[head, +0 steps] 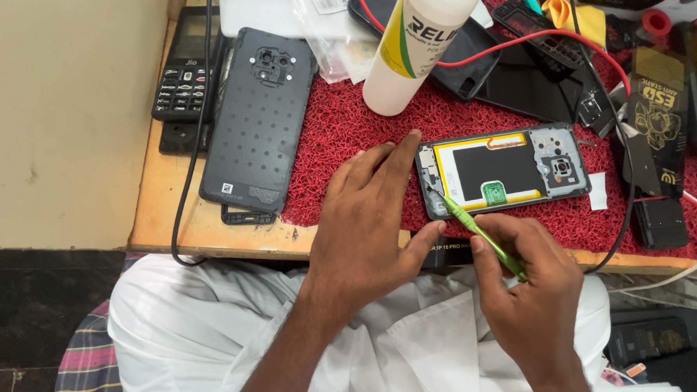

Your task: The person uses a green plastic spudger to pry and separate the internal components of a disassembled smartphone. They work along the edges of the battery and around the camera module area, carefully lifting and adjusting parts within the phone's chassis.

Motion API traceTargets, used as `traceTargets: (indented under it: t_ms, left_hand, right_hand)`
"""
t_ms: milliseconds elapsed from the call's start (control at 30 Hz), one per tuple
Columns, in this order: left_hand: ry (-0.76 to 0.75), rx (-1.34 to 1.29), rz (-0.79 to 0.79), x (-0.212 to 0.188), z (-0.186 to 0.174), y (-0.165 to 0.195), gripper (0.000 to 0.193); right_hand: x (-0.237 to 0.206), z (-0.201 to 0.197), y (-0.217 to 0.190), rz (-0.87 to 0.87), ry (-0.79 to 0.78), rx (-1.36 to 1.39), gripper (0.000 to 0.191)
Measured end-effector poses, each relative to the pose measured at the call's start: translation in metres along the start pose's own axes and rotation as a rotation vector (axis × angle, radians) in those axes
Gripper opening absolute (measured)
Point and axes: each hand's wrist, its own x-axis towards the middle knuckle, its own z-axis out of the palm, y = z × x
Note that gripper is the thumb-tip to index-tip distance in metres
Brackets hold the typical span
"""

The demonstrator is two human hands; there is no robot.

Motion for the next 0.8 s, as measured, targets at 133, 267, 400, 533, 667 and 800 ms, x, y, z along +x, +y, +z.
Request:
traceTargets:
  t_ms: [133,267,400,533,667,800]
  left_hand:
    - [-0.003,0.009,-0.003,0.0000,0.0005,0.0001,0.096]
    - [-0.005,0.000,-0.014,0.0006,0.0001,0.0009,0.096]
    - [-0.004,0.003,-0.012,0.0004,-0.0006,0.0011,0.094]
    - [-0.005,0.007,-0.011,0.0002,0.0001,0.0009,0.094]
    - [-0.006,0.012,-0.011,0.0003,0.0005,0.0004,0.094]
    - [-0.001,0.004,-0.006,0.0003,0.0002,0.0003,0.094]
  right_hand:
    - [-0.0018,-0.0008,0.0009,0.048,0.029,0.103,0.017]
    - [0.0005,-0.0015,0.0032,0.069,0.050,0.130,0.018]
    - [0.0044,0.0004,0.0044,0.092,0.046,0.083,0.018]
    - [0.0038,0.0021,0.0036,0.050,0.043,0.090,0.017]
    - [0.0031,0.0021,0.0047,0.060,0.044,0.065,0.017]
    - [0.0028,0.0027,0.0063,0.040,0.037,0.065,0.017]
